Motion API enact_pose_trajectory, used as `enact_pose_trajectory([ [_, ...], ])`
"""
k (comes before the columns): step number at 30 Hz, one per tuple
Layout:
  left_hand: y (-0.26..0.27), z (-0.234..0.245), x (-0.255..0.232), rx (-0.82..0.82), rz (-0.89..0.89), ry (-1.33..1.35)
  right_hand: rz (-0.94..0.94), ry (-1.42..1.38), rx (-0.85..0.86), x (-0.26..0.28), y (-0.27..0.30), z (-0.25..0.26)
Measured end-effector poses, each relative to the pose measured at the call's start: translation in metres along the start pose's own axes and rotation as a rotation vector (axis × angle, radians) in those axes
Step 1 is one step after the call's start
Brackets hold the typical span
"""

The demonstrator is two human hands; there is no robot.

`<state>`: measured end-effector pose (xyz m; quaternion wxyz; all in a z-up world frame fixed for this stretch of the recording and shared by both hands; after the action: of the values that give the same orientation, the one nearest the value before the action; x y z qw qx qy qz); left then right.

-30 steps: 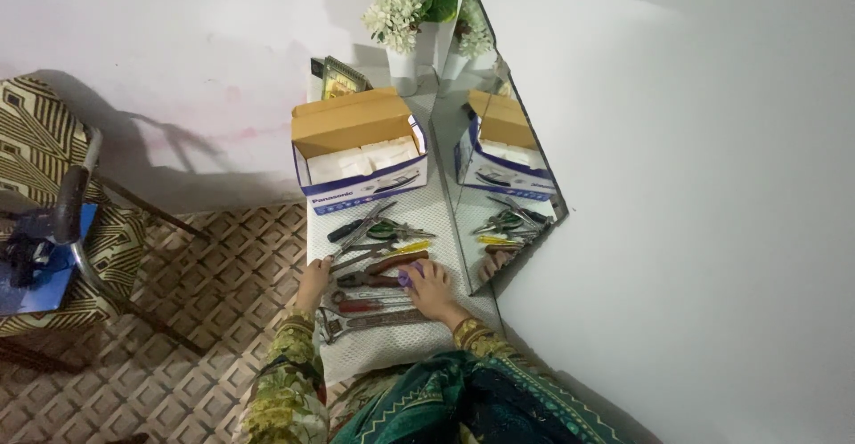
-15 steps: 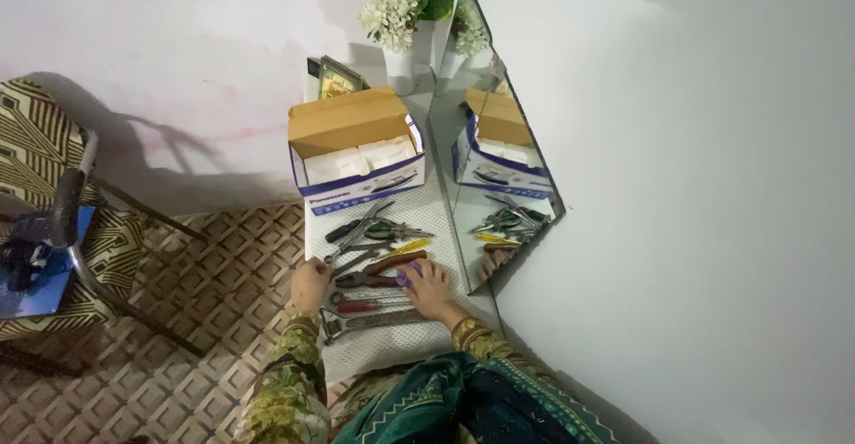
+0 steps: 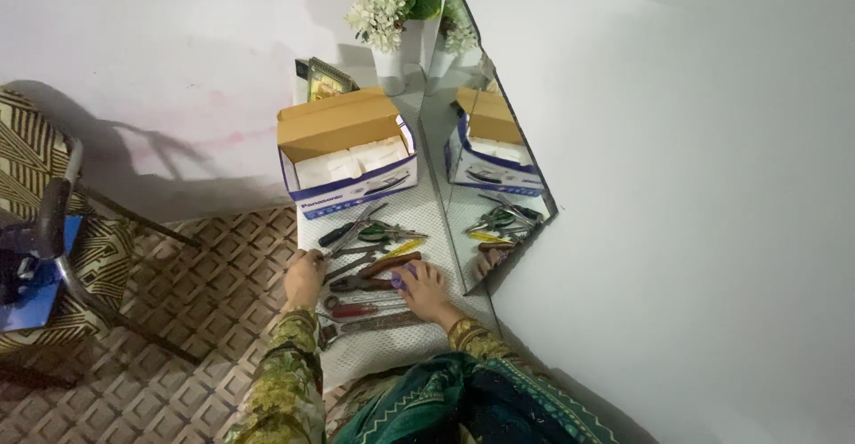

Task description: Organizing and cleaning various hand tools including wrenches and pliers on a table.

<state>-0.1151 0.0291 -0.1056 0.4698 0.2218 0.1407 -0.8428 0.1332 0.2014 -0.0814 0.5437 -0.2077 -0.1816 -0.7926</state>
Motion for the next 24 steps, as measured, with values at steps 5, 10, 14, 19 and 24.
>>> enact_pose_trajectory([
  [5,0.006,0.024,-0.021,-0.023,-0.056,0.055,-0.026,-0.016,0.045,-0.002,-0.003,-0.001],
  [10,-0.006,0.021,0.001,-0.021,0.018,0.673,-0.017,-0.004,0.052,-0.003,-0.002,-0.005],
  [14,0.002,0.046,-0.001,-0.062,0.118,1.104,0.012,-0.012,-0.021,-0.004,-0.001,-0.006],
  [19,0.022,0.063,0.010,-0.148,0.136,1.244,-0.004,0.026,-0.011,-0.012,-0.007,-0.018],
  [24,0.042,0.066,0.020,-0.270,0.112,1.317,0.051,0.055,-0.049,-0.017,-0.007,-0.021],
])
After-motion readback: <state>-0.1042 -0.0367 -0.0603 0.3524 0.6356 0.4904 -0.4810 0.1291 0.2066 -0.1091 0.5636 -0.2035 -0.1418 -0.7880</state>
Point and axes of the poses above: each hand's wrist, its own y-axis away from the middle knuckle, its own z-axis out of the back of the hand, x = y × z, the point moved 4 cm from there along -y, towards the middle knuckle, and after that the axes turned 4 degrees about x, right-handed, at the moved point
